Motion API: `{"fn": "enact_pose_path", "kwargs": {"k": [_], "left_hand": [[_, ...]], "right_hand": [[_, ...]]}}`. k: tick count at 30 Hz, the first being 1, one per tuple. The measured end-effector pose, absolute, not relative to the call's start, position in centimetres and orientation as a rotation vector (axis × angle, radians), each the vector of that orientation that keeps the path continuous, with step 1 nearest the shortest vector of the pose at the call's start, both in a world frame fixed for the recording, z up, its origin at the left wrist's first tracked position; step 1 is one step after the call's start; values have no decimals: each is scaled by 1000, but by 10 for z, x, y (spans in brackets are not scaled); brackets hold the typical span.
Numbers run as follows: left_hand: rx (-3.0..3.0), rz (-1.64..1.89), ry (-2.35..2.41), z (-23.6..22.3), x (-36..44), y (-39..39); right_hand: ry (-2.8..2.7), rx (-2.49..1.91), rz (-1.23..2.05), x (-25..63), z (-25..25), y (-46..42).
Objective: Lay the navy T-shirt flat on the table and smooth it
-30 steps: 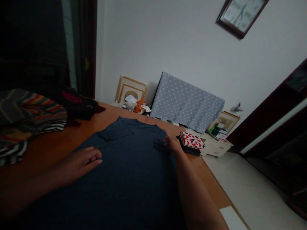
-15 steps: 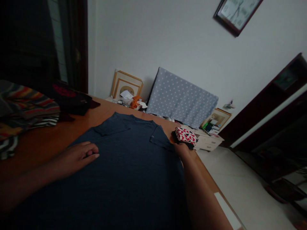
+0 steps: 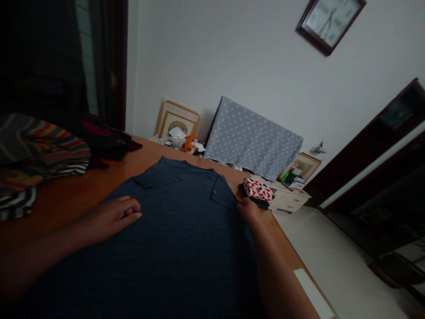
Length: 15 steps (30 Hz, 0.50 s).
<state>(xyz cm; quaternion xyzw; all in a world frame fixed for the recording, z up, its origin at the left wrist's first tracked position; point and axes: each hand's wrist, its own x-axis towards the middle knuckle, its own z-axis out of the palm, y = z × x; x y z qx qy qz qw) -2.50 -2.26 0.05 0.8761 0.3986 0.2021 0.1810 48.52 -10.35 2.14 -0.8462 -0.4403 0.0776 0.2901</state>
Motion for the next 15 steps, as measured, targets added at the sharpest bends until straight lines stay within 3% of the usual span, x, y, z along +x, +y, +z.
{"fn": "enact_pose_path", "kwargs": {"k": [10, 15], "left_hand": [[2483, 611, 1126, 7, -25, -30], [2478, 637, 1160, 8, -25, -33]], "right_hand": [[-1473, -2216, 165, 426, 32, -121], [-1749, -2090, 339, 356, 39, -166]]}}
